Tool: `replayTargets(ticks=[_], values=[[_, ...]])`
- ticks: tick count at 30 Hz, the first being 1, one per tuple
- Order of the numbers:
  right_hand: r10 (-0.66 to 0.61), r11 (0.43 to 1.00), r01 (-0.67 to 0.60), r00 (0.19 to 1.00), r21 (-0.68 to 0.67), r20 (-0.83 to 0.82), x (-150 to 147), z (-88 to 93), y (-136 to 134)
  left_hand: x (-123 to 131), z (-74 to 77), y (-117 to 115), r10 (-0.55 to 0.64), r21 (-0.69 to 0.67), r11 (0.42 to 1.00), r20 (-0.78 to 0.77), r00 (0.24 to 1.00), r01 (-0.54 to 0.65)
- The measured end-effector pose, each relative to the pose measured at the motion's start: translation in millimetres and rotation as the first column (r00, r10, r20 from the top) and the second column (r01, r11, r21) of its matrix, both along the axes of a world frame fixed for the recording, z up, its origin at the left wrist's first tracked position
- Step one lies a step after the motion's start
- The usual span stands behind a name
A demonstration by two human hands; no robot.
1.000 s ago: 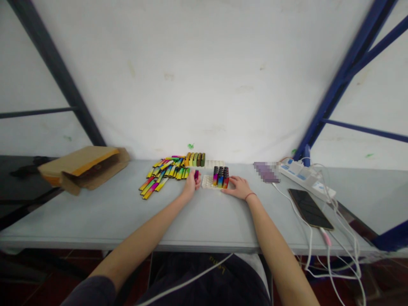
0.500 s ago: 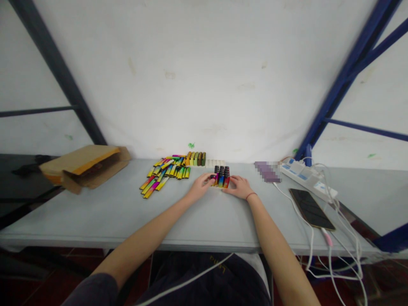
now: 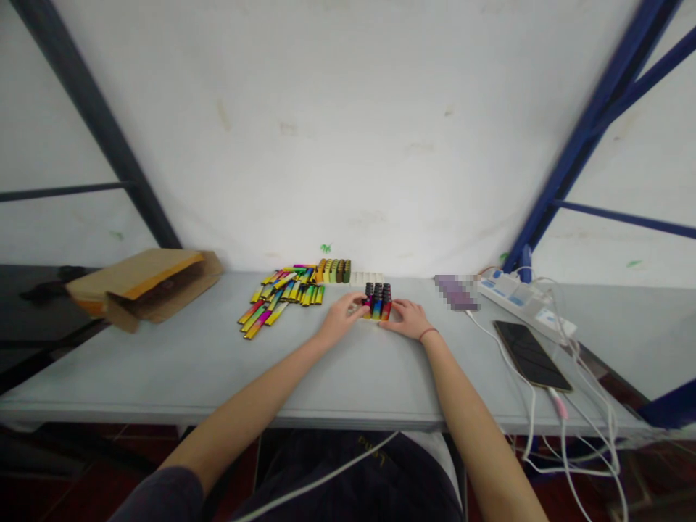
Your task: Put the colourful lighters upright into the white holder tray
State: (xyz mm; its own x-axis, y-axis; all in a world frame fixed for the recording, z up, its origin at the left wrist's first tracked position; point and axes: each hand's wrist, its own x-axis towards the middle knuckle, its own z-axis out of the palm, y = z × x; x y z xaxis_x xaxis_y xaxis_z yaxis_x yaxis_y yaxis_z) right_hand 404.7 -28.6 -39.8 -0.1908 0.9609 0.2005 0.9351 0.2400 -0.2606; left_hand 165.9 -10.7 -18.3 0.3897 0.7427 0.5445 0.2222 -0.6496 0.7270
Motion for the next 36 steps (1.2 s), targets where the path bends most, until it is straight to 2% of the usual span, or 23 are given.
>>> replayTargets(ticks=[3, 6, 9, 12, 14, 15, 17, 19, 20, 22, 24, 29, 36], values=[[-0.001, 1.000, 0.001, 1.000, -0.004, 0.006, 0, -0.3, 0, -3, 2.9, -2, 0.034, 0.110, 0.994, -0.069, 0.997, -0.026], [-0.001, 1.000, 0.001, 1.000, -0.003, 0.013, 1, -0.7, 1, -7, 10.4, -4, 0.070, 0.150, 0.987, -0.128, 0.989, -0.050], [0.004, 1.000, -0.004, 1.000, -0.001, 0.009, 1, -1.5, 2, -20, 28.2, -2, 0.130, 0.164, 0.981, -0.189, 0.973, -0.099], [0.007, 1.000, -0.006, 1.000, -0.002, 0.010, 1, -2.7, 2, -53, 51.5, 3, 0.248, 0.181, 0.964, -0.327, 0.912, -0.197], [0.005, 1.000, -0.005, 1.000, -0.001, 0.016, 2, -3.3, 3, -86, 62.6, 5, 0.364, 0.197, 0.931, -0.473, 0.803, -0.306], [0.005, 1.000, -0.005, 1.000, -0.001, 0.019, 2, -3.5, 3, -103, 65.1, 5, 0.443, 0.212, 0.895, -0.525, 0.727, -0.392], [0.005, 1.000, -0.005, 1.000, -0.005, 0.018, 2, -3.7, 3, -137, 62.9, 2, 0.591, 0.210, 0.769, -0.595, 0.545, -0.604], [0.004, 1.000, -0.004, 1.000, -0.007, 0.014, 1, -3.8, 3, -162, 52.7, -2, 0.636, 0.163, 0.638, -0.663, 0.395, -0.753], [0.001, 1.000, -0.001, 1.000, -0.006, 0.012, 1, -3.9, 3, -171, 45.9, -4, 0.626, 0.150, 0.610, -0.693, 0.357, -0.778], [-0.004, 1.000, 0.004, 1.000, -0.003, 0.009, 1, -3.8, 2, -180, 32.0, -6, 0.581, 0.134, 0.622, -0.740, 0.339, -0.772], [-0.006, 1.000, 0.006, 1.000, -0.003, 0.007, 1, -3.5, 2, -181, 21.3, -6, 0.528, 0.135, 0.677, -0.774, 0.350, -0.723], [-0.010, 1.000, 0.010, 1.000, -0.015, 0.004, 1, -1.8, 1, -175, 12.8, -4, 0.444, 0.179, 0.791, -0.826, 0.347, -0.585], [0.000, 1.000, 0.000, 1.000, -0.022, -0.001, 0, -0.3, 1, -182, 8.3, -30, 0.465, 0.253, 0.803, -0.832, 0.302, -0.540]])
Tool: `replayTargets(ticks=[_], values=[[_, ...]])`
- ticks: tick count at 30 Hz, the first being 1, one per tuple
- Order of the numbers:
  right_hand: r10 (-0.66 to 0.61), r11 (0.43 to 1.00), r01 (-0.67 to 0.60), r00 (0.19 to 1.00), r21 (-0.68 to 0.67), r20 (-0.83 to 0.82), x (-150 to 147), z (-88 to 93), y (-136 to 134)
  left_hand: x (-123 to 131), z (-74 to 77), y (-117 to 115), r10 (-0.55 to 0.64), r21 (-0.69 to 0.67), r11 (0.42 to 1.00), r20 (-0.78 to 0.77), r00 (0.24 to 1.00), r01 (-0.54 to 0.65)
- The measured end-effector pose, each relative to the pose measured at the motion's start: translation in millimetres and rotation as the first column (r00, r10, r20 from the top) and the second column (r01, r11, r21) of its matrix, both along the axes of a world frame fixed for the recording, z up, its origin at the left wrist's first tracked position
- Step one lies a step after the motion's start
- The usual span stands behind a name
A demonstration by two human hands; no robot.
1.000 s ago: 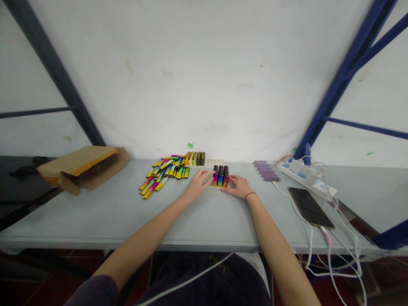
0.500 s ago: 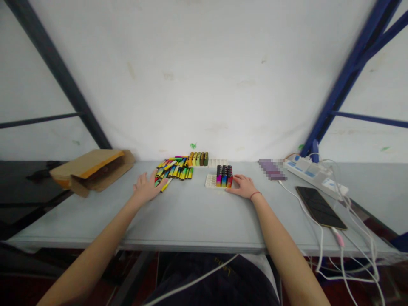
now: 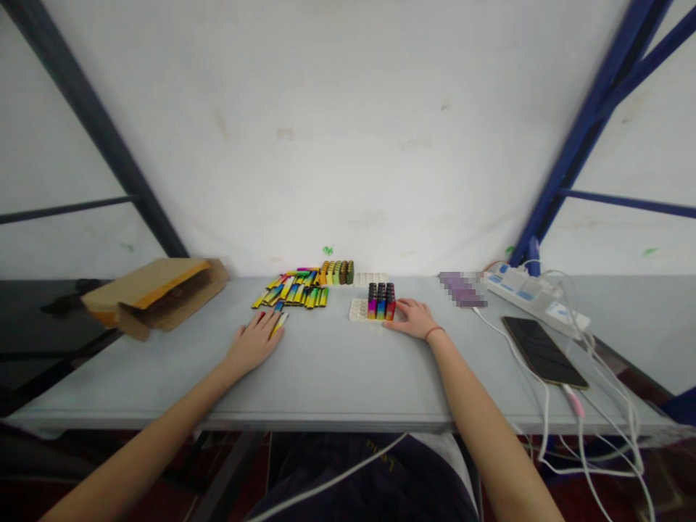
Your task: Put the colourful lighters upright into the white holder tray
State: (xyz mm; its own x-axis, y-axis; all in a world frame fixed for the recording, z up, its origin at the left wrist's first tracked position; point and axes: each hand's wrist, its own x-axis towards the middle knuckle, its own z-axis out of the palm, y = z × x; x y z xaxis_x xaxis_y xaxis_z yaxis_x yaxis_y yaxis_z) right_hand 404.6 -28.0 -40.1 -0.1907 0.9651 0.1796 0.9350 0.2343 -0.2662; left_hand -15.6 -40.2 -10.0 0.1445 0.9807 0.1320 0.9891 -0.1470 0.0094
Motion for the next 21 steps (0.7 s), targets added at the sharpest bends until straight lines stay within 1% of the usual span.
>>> replayTargets(ticks=[4, 7, 9, 12, 15, 21], values=[[-0.009, 1.000, 0.009, 1.000, 0.000, -0.006, -1, 0.6, -1, 4, -2.2, -24, -0.025, 0.044, 0.999, -0.025, 0.999, 0.026], [-0.020, 1.000, 0.020, 1.000, -0.004, 0.004, -3, 0.8, -2, 15, -1.1, -39, -0.046, 0.067, 0.997, -0.014, 0.999, 0.047], [-0.030, 1.000, 0.030, 1.000, -0.005, 0.009, -3, 0.8, -2, 25, 0.1, -44, -0.061, 0.088, 0.994, 0.000, 0.998, 0.061], [-0.037, 0.999, 0.037, 0.999, -0.009, 0.010, -3, 0.9, -3, 40, 1.1, -42, -0.072, 0.118, 0.991, 0.027, 0.997, 0.068], [-0.017, 1.000, 0.017, 1.000, -0.015, 0.011, -2, 1.7, -2, 51, 0.3, -31, -0.067, 0.138, 0.989, 0.057, 0.996, 0.059], [-0.020, 1.000, 0.020, 1.000, -0.022, 0.020, -3, 4.2, -3, 64, -4.8, -12, -0.094, 0.152, 0.985, 0.086, 0.992, 0.080]])
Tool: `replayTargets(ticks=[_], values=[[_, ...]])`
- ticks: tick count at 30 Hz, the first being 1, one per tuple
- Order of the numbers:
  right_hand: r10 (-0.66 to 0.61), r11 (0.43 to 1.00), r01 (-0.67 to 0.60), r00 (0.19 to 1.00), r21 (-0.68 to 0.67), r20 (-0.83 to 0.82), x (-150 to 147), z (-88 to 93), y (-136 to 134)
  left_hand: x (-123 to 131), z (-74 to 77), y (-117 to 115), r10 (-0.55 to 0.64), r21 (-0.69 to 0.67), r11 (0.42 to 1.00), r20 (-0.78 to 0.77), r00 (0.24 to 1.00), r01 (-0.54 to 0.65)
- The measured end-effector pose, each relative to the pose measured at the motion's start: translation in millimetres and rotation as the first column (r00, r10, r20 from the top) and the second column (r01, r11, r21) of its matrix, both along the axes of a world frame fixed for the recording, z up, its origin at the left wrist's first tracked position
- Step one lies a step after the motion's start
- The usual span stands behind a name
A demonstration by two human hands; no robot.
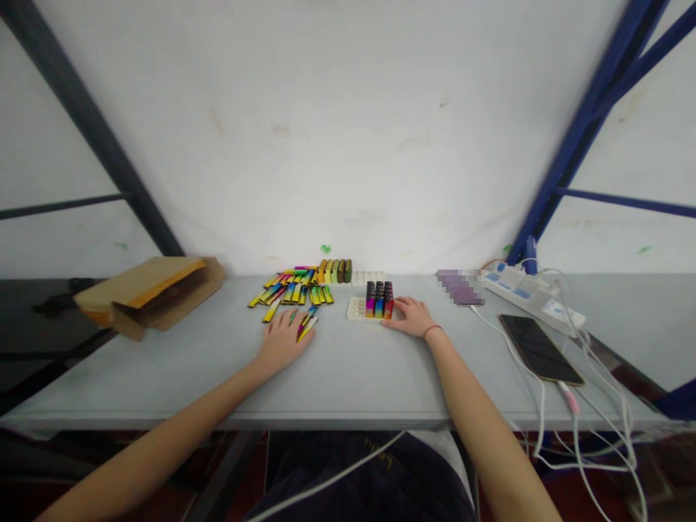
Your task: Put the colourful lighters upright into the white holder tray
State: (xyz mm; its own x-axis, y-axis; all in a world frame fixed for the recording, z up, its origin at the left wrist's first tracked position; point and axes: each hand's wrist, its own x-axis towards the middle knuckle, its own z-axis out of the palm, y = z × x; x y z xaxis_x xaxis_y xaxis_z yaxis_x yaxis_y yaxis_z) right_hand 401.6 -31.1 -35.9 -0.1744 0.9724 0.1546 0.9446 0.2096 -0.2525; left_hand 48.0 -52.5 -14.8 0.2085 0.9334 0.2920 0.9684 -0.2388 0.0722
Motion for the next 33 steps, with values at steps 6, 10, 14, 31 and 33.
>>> replayTargets(ticks=[6, 10, 14, 31, 33], values=[[-0.014, 1.000, 0.014, 1.000, 0.001, -0.012, -2, 1.2, -2, 5, 2.0, 8, 0.014, 0.007, 1.000, -0.009, 1.000, -0.014], [-0.026, 1.000, 0.026, 1.000, -0.002, -0.010, -2, 1.5, -3, 11, 14.6, 14, 0.030, -0.009, 1.000, -0.014, 0.999, -0.030], [-0.028, 1.000, 0.028, 1.000, -0.003, -0.005, -3, 2.3, -4, 20, 25.9, 26, 0.058, -0.084, 0.995, -0.023, 0.998, -0.060], [-0.005, 1.000, 0.005, 1.000, 0.005, -0.003, -1, 1.2, -1, 18, 37.0, 50, 0.054, -0.093, 0.995, 0.327, 0.944, -0.024], [-0.001, 1.000, 0.001, 1.000, 0.003, -0.002, -1, 0.3, 0, 24, 48.5, 56, 0.008, -0.122, 0.990, 0.564, 0.826, 0.074]])
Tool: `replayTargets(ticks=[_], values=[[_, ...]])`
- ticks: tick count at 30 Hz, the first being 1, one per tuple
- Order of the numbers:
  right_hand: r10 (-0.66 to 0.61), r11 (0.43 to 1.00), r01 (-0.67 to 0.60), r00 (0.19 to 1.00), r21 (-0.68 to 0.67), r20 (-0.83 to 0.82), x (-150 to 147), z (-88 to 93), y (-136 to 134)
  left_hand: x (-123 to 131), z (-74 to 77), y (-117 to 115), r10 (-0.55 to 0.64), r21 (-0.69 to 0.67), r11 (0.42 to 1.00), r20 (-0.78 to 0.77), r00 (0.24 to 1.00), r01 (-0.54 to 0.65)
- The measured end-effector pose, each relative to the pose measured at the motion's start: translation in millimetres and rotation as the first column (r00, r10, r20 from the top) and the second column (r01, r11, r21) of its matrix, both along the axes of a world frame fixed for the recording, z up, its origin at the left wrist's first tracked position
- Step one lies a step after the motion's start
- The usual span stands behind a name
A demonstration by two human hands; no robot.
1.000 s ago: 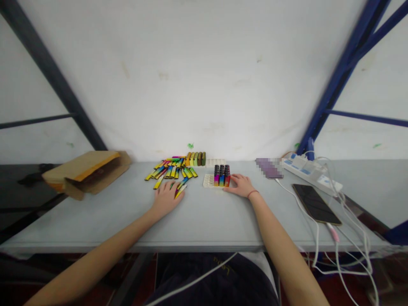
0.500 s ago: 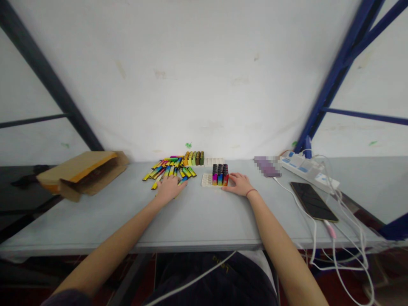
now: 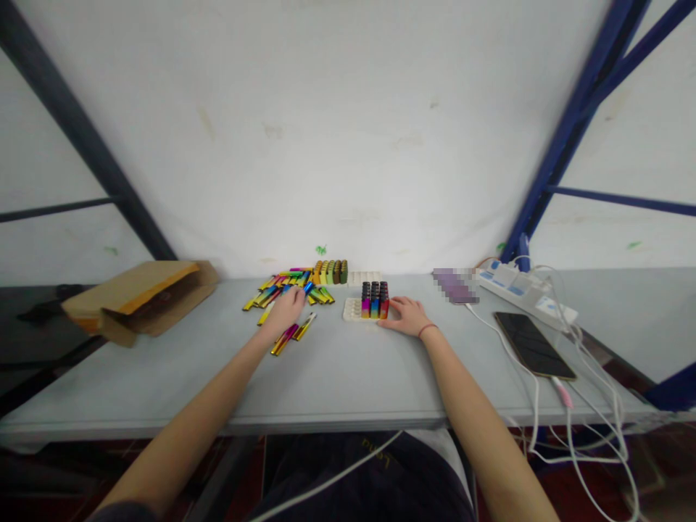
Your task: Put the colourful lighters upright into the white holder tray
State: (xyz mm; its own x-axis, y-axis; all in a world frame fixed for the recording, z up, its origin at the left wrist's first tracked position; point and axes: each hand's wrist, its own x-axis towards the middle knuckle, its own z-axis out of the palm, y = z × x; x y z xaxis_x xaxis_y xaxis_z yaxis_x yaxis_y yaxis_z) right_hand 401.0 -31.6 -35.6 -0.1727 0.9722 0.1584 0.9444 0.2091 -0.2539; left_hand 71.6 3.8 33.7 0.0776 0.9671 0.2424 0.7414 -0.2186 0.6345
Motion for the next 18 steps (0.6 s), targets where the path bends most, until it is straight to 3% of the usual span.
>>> replayTargets(ticks=[1, 3, 6, 11, 14, 18], values=[[0.001, 1.000, -0.001, 1.000, 0.000, 0.000, 0, -0.4, 0, 5, 6.5, 3, -0.036, -0.033, 0.999, 0.168, 0.985, 0.042], [0.001, 1.000, -0.001, 1.000, 0.001, -0.002, 0, -0.9, 1, 20, 17.9, 9, -0.066, -0.107, 0.985, 0.492, 0.868, 0.135], [0.003, 1.000, -0.003, 1.000, 0.001, -0.001, 0, -0.5, 0, 47, 23.5, 13, -0.050, -0.172, 0.947, 0.755, 0.654, 0.270], [-0.002, 1.000, 0.002, 1.000, -0.002, 0.011, -3, 2.4, -1, 78, 2.1, 7, -0.056, -0.142, 0.925, 0.867, 0.495, 0.354], [-0.002, 1.000, 0.002, 1.000, -0.004, 0.011, -3, 3.7, -2, 80, -11.9, 4, -0.004, -0.165, 0.921, 0.902, 0.432, 0.354], [-0.002, 1.000, 0.002, 1.000, -0.005, 0.005, -2, 3.8, -3, 74, -19.8, 2, 0.115, -0.271, 0.884, 0.916, 0.385, 0.381]])
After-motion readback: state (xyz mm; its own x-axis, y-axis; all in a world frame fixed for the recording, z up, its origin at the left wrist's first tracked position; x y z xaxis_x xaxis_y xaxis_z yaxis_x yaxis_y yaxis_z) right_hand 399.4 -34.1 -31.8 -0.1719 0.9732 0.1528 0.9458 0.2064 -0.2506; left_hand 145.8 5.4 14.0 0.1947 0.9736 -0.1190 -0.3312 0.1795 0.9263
